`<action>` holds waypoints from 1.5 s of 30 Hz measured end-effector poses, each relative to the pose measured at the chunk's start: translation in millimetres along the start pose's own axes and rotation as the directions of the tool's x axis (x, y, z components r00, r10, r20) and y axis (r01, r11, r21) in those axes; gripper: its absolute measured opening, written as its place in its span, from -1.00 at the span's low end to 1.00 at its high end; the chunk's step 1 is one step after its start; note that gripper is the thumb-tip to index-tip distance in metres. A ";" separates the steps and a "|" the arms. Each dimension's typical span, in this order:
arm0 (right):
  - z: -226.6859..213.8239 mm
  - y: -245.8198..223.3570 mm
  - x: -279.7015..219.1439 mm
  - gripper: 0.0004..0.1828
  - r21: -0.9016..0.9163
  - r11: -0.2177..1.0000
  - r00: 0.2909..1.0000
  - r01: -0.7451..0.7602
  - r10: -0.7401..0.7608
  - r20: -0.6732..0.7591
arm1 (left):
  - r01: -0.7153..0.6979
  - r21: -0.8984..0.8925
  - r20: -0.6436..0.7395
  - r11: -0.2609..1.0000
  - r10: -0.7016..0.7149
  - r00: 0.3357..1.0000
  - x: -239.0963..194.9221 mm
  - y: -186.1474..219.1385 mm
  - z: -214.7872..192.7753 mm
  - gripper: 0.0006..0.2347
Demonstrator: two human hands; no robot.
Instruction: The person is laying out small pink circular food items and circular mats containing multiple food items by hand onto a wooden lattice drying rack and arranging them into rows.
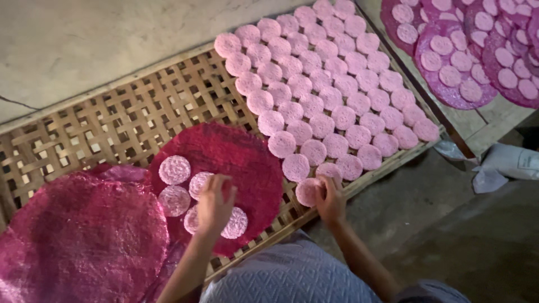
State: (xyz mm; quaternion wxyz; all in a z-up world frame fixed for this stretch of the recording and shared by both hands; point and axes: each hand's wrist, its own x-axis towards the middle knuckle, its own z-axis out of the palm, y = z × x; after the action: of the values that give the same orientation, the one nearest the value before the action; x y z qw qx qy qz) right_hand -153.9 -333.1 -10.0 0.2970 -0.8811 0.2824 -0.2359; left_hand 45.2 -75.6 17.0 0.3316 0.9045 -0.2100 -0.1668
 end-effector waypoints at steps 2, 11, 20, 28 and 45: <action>-0.8 -6.0 1.2 -0.66 0.018 1.000 1.000 -0.006 0.006 -0.006 | -0.082 0.150 -0.139 0.985 0.103 0.985 -1.0 -20.5 -19.7 -0.71; 18.5 -50.2 -1.9 -0.67 -0.052 0.937 0.936 0.345 -0.348 -0.050 | 0.099 0.081 -0.133 0.992 -0.087 0.987 4.8 -57.4 -36.9 -0.56; 143.7 -99.7 44.5 -0.58 0.448 0.016 0.446 -0.894 -0.065 0.893 | 0.080 -0.328 0.084 0.941 -0.056 0.995 18.1 13.8 -38.6 -0.68; 229.1 -34.6 247.5 -0.67 0.607 0.685 0.779 -0.403 -0.091 0.620 | 0.223 0.300 -0.317 0.927 -0.124 0.940 64.2 -40.4 -72.7 -0.44; 367.1 -105.1 447.2 -0.76 0.037 0.817 0.808 0.575 -0.574 0.134 | 0.503 -0.055 -0.322 0.862 -0.493 0.809 86.4 -83.2 -67.6 -0.75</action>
State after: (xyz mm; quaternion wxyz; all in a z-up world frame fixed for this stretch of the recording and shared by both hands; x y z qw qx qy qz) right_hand 424.0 -405.3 -91.5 0.2283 -0.9403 -0.0178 -0.2517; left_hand 171.3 -24.6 -3.8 0.2915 0.9479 0.0891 -0.0929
